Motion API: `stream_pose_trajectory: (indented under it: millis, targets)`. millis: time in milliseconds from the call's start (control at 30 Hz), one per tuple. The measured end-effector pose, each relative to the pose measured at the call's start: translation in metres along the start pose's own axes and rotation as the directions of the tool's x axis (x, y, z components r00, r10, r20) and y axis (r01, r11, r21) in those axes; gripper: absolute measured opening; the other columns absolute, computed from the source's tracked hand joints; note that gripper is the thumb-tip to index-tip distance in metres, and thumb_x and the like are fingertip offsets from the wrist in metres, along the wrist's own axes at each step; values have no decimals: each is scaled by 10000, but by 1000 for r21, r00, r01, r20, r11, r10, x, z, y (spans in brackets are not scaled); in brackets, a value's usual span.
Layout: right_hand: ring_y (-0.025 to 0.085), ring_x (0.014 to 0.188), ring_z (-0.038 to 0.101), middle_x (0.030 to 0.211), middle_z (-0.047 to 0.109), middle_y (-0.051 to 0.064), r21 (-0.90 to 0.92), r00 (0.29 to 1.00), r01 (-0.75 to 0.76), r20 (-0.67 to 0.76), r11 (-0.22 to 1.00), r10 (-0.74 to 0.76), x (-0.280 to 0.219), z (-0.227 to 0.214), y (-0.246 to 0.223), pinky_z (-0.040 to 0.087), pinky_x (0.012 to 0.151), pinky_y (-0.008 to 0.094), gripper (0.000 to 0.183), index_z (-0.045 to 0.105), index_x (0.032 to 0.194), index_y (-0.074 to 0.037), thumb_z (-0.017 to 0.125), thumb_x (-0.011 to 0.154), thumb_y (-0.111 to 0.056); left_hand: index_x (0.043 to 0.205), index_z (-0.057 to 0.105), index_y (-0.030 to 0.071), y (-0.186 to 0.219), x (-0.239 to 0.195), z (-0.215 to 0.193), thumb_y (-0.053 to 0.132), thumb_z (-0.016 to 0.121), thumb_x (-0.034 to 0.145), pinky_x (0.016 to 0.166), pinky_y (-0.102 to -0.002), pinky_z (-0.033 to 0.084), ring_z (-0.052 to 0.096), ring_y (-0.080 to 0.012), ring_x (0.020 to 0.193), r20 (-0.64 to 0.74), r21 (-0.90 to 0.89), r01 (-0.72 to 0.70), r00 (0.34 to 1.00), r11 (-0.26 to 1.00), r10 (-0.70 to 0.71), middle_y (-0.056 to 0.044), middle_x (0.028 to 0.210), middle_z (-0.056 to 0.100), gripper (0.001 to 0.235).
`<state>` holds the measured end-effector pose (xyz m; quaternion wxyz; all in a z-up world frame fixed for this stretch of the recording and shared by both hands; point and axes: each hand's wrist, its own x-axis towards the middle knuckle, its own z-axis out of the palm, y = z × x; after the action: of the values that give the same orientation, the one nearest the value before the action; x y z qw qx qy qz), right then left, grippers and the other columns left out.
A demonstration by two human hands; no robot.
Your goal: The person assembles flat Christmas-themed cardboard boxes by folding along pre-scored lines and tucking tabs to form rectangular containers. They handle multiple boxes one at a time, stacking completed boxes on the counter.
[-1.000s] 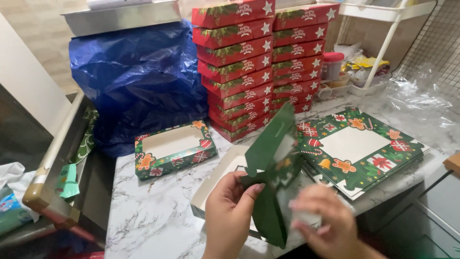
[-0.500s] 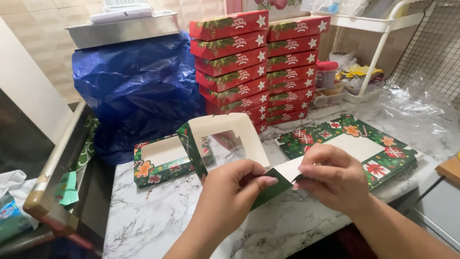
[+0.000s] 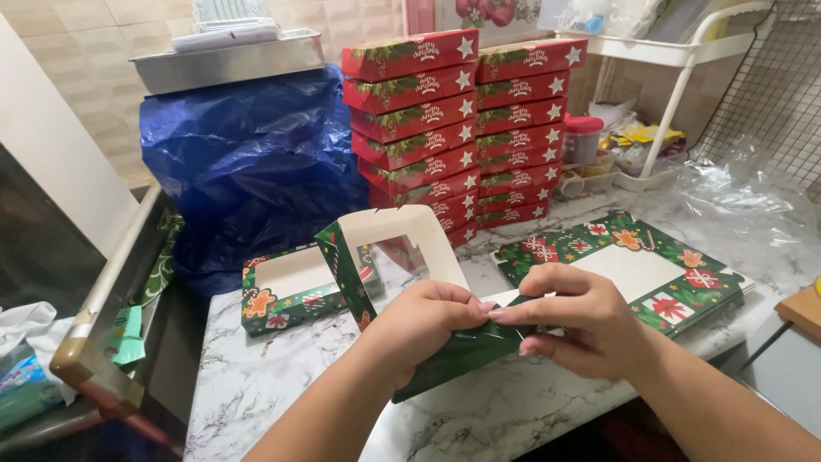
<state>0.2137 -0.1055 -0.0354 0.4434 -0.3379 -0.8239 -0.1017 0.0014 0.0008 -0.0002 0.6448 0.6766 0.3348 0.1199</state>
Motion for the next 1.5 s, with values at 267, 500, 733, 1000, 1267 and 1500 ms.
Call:
stream_pose_trajectory:
  millis: [267, 500, 733, 1000, 1267, 1500]
  targets:
    - [178, 794, 603, 966, 560, 41, 217, 940, -187, 321, 958, 110, 12, -7, 12, 560, 685, 276, 254, 770, 1153, -109, 606, 964, -66, 765, 746, 111, 0, 13, -6, 243, 765, 933, 576, -263, 399, 526, -137, 596, 25, 18, 82, 996, 996, -83, -19, 650, 622, 215]
    - [151, 794, 557, 917, 452, 19, 298, 927, -210, 362, 931, 94, 25, 3, 21, 590, 662, 260, 319, 794, 1121, -112, 613, 919, 56, 621, 660, 136, 10, 24, -17, 168, 734, 861, 554, -266, 261, 381, -115, 602, 73, 141, 0, 997, 990, -10, 30, 573, 449, 253]
    - [189, 860, 714, 949, 561, 49, 340, 961, -220, 235, 914, 144, 26, 16, 19, 603, 708, 282, 144, 741, 1018, -62, 698, 912, -149, 730, 747, 90, 17, 24, -25, 144, 712, 815, 718, -285, 418, 577, -136, 776, -28, 281, 4, 1000, 960, 4, -17, 800, 673, 106]
    - [170, 746, 659, 894, 696, 56, 212, 988, -147, -9, 966, 153, 15, 29, 18, 562, 632, 283, 320, 777, 1135, -115, 822, 844, -241, 629, 644, 137, 10, 25, -28, 198, 748, 830, 609, -280, 288, 392, -129, 627, -26, 285, -33, 999, 958, 42, 22, 589, 439, 234]
    - [155, 739, 632, 941, 690, 59, -76, 979, -92, -186, 993, 77, 3, 34, 15, 532, 666, 265, 256, 767, 1141, -129, 744, 919, -254, 769, 716, 110, 16, 9, -31, 347, 730, 979, 600, -268, 426, 534, -122, 613, -49, 241, -24, 998, 970, 37, -3, 670, 615, 317]
    - [188, 776, 672, 892, 694, 74, -28, 974, -104, -206, 994, 97, 8, 37, -2, 574, 703, 276, 245, 724, 1139, -43, 669, 962, -204, 1117, 650, 163, 5, 2, -25, 267, 790, 872, 550, -277, 370, 480, -88, 544, -199, 367, -307, 896, 878, 397, 39, 591, 556, 300]
